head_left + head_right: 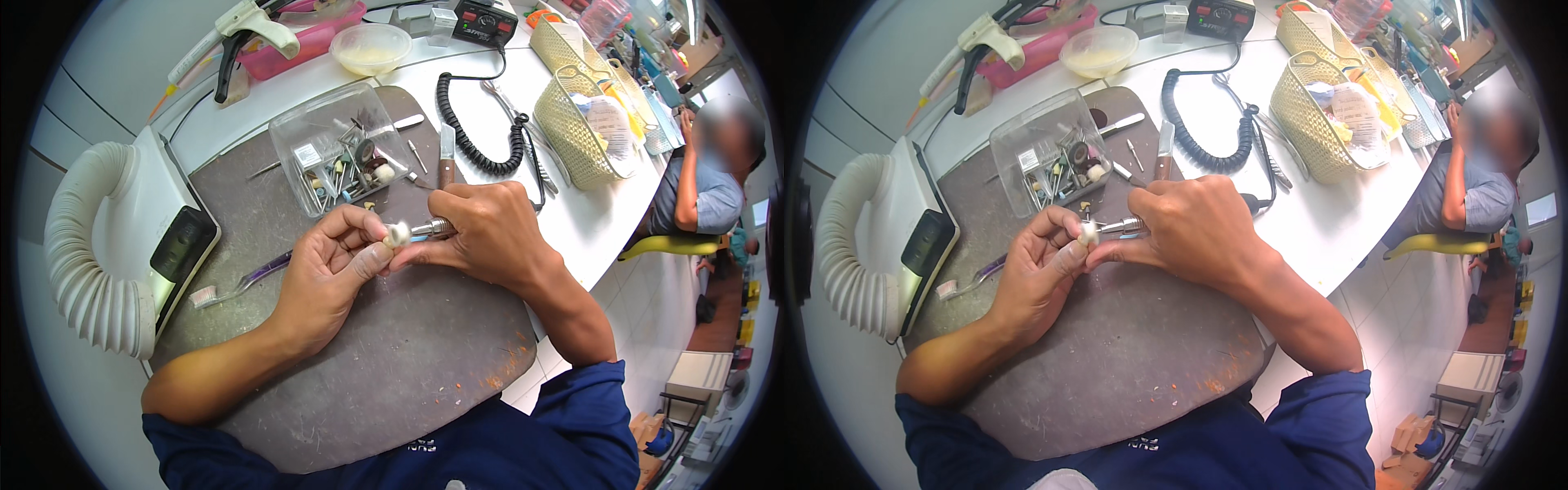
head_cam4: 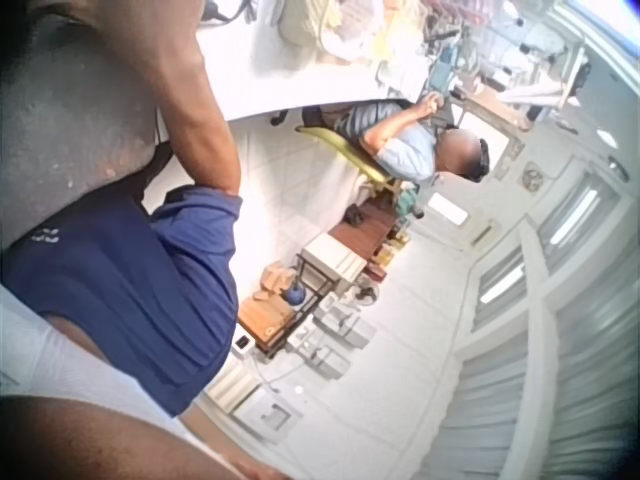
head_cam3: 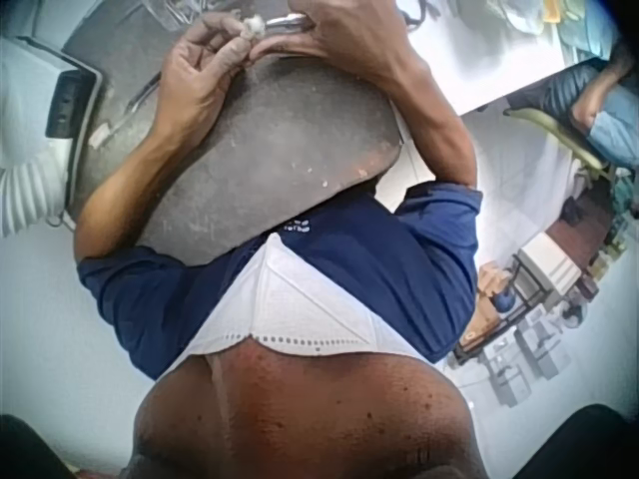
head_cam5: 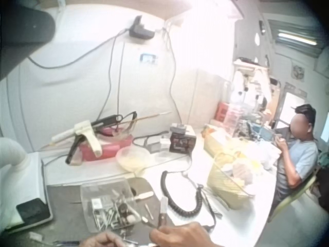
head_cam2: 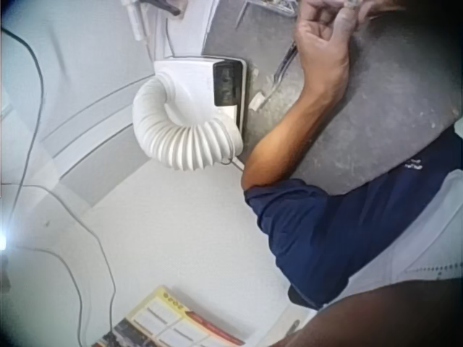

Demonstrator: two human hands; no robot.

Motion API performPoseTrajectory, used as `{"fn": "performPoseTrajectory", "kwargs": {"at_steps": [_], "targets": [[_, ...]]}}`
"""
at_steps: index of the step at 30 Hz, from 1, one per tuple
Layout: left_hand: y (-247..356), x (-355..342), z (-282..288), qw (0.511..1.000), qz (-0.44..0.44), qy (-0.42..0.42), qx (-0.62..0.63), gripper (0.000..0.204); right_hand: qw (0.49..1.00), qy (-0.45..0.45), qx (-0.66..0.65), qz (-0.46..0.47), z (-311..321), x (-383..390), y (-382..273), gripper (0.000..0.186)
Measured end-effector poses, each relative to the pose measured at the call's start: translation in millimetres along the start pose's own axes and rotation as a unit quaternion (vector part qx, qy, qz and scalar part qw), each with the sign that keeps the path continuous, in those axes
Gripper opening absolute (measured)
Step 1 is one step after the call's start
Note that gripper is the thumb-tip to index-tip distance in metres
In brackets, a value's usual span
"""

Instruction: The person uses a rotary grinding tool to shape and smooth a small, white, tooth-shaped object held in their left hand. They rotate the object to grind different surfaces and occasionally use a metal file to refine the edges. The person works at a cluttered workbench in a workshop setting.

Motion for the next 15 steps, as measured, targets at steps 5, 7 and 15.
{"fn": "performPoseTrajectory", "kwargs": {"at_steps": [5,7,15], "targets": [[3.4,0.4,-3.7,1.0,0.009,0.003,-0.01,0.013,1.0,0.002,-0.004,0.011,-1.5,0.9,-0.9,0.067],[3.2,0.3,-3.9,1.0,0.007,0.003,-0.002,0.013,1.0,0.01,-0.006,0.015,-2.5,1.7,-2.5,0.067],[2.8,1.4,-1.9,1.0,0.01,0.0,0.008,0.015,1.0,0.003,0.002,0.013,0.1,0.1,0.6,0.068]]}}
Point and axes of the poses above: each hand's wrist, its own x-axis away from the middle knuckle, its own z-axis out of the back of the hand, y = z × x, the point moved 7 cm from there along -x, towards the middle knuckle, and after that the axes turned 9 degrees about -y, right-handed, at the moved point
